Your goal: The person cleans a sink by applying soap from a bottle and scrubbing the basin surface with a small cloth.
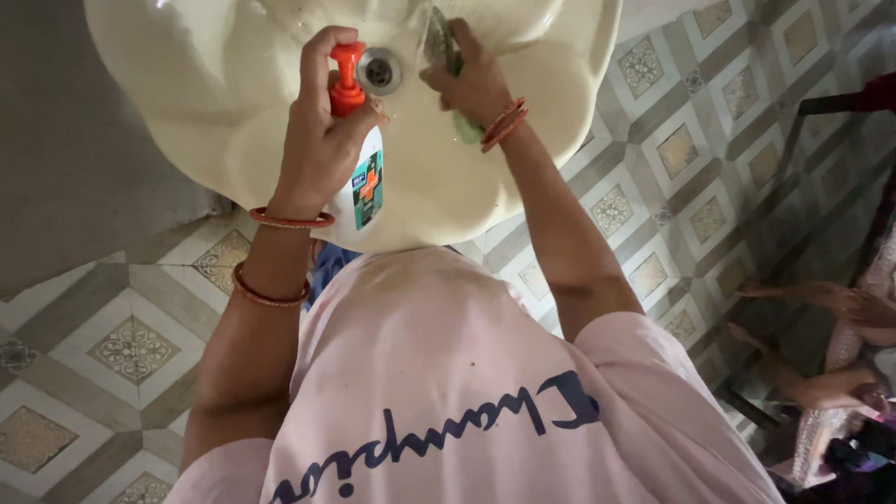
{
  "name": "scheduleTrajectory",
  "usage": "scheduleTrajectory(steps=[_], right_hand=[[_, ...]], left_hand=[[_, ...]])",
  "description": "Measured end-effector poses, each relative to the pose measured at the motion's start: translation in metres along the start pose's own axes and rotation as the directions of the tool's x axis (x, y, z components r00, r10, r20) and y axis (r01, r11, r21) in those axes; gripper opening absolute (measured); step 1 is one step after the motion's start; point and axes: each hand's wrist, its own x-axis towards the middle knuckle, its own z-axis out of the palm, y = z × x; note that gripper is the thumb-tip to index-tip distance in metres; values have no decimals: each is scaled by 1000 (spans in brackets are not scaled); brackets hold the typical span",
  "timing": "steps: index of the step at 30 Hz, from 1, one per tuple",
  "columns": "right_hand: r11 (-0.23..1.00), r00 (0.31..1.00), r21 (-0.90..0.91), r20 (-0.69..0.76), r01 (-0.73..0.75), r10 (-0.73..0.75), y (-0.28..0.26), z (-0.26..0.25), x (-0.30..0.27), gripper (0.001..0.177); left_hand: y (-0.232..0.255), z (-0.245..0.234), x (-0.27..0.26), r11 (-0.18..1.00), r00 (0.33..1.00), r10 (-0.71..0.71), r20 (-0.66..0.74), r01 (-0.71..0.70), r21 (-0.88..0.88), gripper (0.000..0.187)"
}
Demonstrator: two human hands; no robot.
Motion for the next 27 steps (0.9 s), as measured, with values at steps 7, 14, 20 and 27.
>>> scheduleTrajectory(steps=[7,14,20,27], right_hand=[[834,933,-423,102,354,-344,23,-22,20,47],[870,997,490,-17,-53,71,56,-31,99,24],[463,943,822,302,-330,136,96,-42,149,20],[940,950,146,105,-309,296,20,-58,75,32]], left_hand=[[4,2,1,1000,1000,-20,-13,20,13,57],[7,11,8,992,1000,12,-3,-12,122,61],[14,21,11,993,995,-96,22,95,67,58],[13,38,19,997,996,-44,81,39,61,58]])
